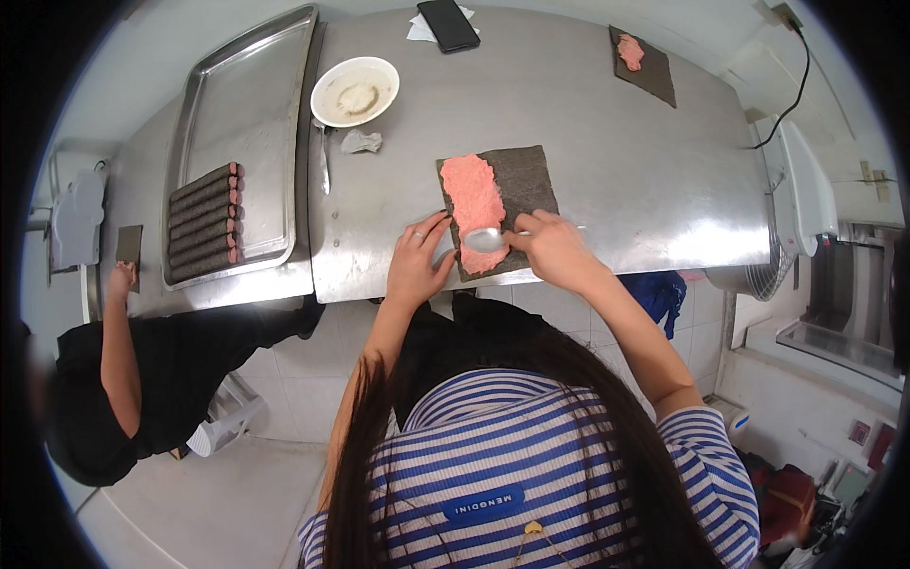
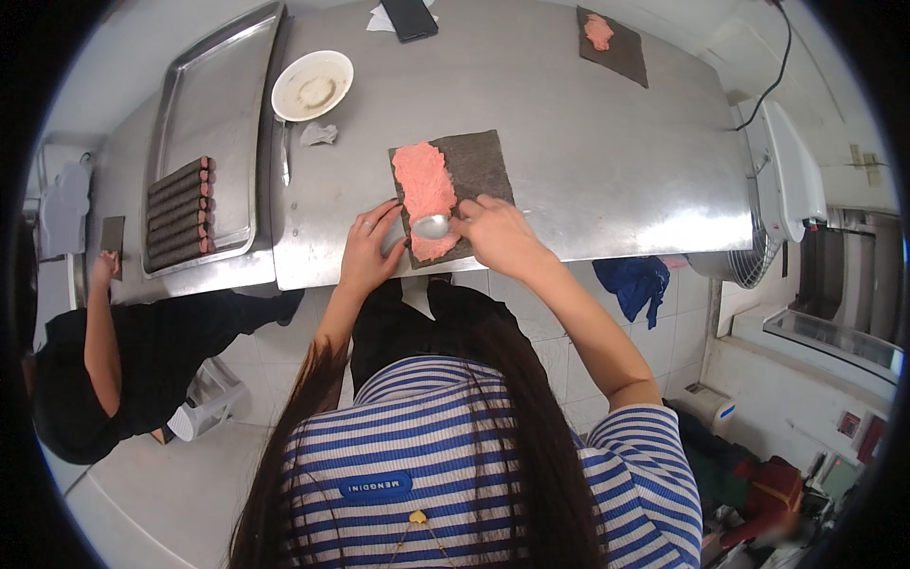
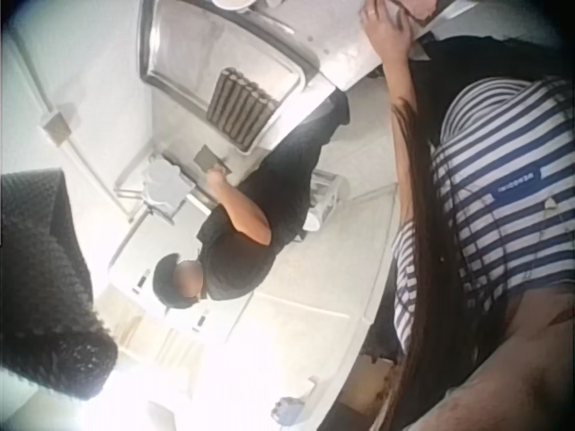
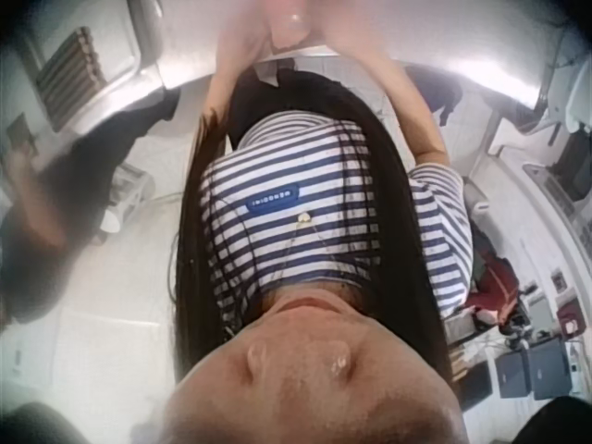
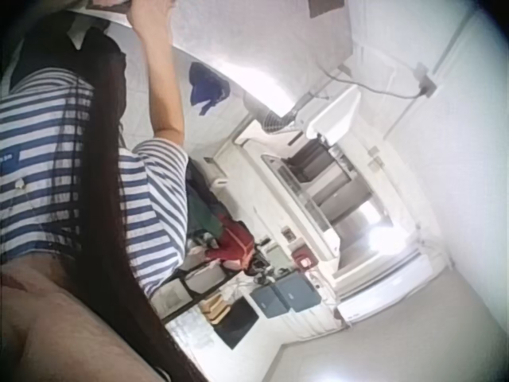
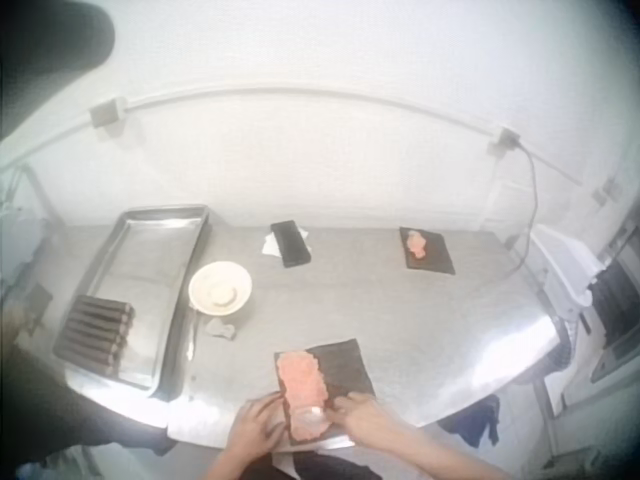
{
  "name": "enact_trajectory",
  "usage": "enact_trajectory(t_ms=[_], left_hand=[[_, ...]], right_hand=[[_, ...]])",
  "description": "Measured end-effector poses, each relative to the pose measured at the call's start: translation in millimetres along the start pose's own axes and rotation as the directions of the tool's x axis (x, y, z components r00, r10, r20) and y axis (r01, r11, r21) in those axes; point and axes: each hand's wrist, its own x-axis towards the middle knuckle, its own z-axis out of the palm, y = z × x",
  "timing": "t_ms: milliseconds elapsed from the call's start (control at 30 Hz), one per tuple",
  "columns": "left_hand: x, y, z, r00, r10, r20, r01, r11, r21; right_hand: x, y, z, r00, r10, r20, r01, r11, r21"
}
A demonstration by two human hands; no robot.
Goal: The person spreads a pink filling onto a sheet of nori using a spoon, then rolls the nori into a sushi roll and places it on a metal tray. The person repeats this process with additional nori sheets.
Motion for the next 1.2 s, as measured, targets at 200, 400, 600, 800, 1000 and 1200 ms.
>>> enact_trajectory(t_ms=[200,400,600,800,1000,1200], left_hand=[[-0.4,0.8,-0.3,1.0,-0.013,0.004,0.012,1.0,0.013],[2.8,3.5,-2.2,1.0,-0.01,0.017,0.01,1.0,0.006],[1.8,1.5,-1.3,1.0,-0.001,0.007,0.001,1.0,0.012],[1.1,1.7,-1.3,1.0,0.005,-0.007,-0.005,1.0,-0.013],[1.3,0.7,0.3,1.0,-0.002,0.003,0.002,1.0,0.007],[1.9,1.4,-0.6,1.0,0.005,-0.001,-0.005,1.0,0.011]], right_hand=[[25.2,24.0,9.8,0.963,-0.251,-0.094,0.234,0.958,-0.163],[67.3,47.8,18.6,0.973,-0.115,-0.201,0.062,0.965,-0.254],[58.0,33.5,13.7,0.987,0.093,-0.129,-0.118,0.972,-0.203],[4.0,-8.1,25.9,0.996,0.005,-0.092,-0.019,0.988,-0.156],[-15.5,-9.4,1.2,0.998,-0.004,0.058,0.006,0.999,-0.039],[-8.7,-9.7,16.8,0.998,0.036,-0.043,-0.043,0.983,-0.178]])
